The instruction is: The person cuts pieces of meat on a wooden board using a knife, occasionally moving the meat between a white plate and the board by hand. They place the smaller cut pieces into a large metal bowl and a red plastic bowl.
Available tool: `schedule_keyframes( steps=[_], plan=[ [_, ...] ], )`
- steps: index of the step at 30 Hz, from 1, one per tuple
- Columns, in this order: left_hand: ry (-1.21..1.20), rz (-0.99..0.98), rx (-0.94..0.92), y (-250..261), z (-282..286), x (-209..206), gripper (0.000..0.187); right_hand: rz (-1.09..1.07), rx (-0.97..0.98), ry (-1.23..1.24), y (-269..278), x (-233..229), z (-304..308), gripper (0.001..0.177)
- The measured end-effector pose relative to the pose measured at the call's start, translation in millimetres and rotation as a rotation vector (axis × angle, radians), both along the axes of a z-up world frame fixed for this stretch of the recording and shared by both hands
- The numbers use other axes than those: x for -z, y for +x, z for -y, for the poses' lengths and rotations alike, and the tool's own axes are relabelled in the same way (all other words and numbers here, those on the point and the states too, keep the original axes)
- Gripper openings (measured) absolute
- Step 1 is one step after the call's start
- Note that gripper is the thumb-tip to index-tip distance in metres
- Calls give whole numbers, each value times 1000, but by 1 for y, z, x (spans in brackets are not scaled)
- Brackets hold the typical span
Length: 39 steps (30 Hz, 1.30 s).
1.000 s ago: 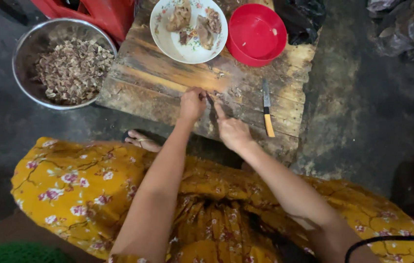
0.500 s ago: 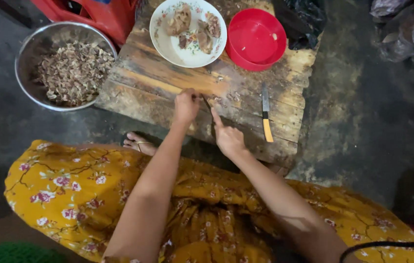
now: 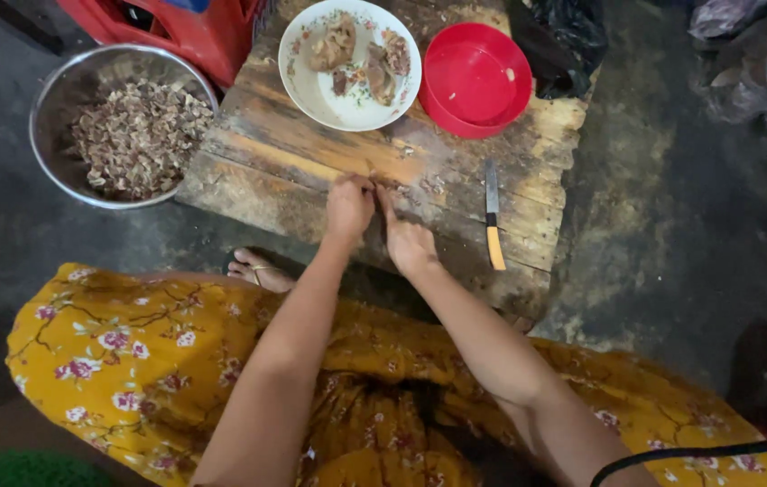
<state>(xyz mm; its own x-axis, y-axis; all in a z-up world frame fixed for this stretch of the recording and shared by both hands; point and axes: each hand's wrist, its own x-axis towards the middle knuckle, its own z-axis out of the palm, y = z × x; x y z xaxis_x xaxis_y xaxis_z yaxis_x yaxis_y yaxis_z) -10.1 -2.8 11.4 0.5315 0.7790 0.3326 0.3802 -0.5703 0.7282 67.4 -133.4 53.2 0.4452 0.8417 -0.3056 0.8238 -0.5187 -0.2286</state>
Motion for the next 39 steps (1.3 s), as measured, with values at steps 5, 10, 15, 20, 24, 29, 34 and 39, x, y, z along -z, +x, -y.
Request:
schedule_keyframes(
  steps=[5,10,15,20,24,29,34,39],
  plan=[
    [-36,10,-17,-6,-6,-2,4,-81,102,10,-11,-17,25,78],
    [-53,85,26,2,-7,4,4,-179,199,-17,-12,-45,46,65],
    [8,60,2,8,-8,4,3,21,10,-77,-18,-77,35,65],
    [-21,36,3,12,-12,21,1,37,0,-141,-10,-28,-4,92],
    [27,36,25,6,-13,25,5,2,37,-10,-2,-3,-17,90],
    [-16,86,138,-4,-19,14,13,-72,104,42,-11,-30,22,77],
    [-140,74,93,2,-24,20,11,-29,44,22,-15,-64,39,65],
    [-137,2,129,7,-30,24,7,5,-14,-117,-18,-46,9,87]
  ],
)
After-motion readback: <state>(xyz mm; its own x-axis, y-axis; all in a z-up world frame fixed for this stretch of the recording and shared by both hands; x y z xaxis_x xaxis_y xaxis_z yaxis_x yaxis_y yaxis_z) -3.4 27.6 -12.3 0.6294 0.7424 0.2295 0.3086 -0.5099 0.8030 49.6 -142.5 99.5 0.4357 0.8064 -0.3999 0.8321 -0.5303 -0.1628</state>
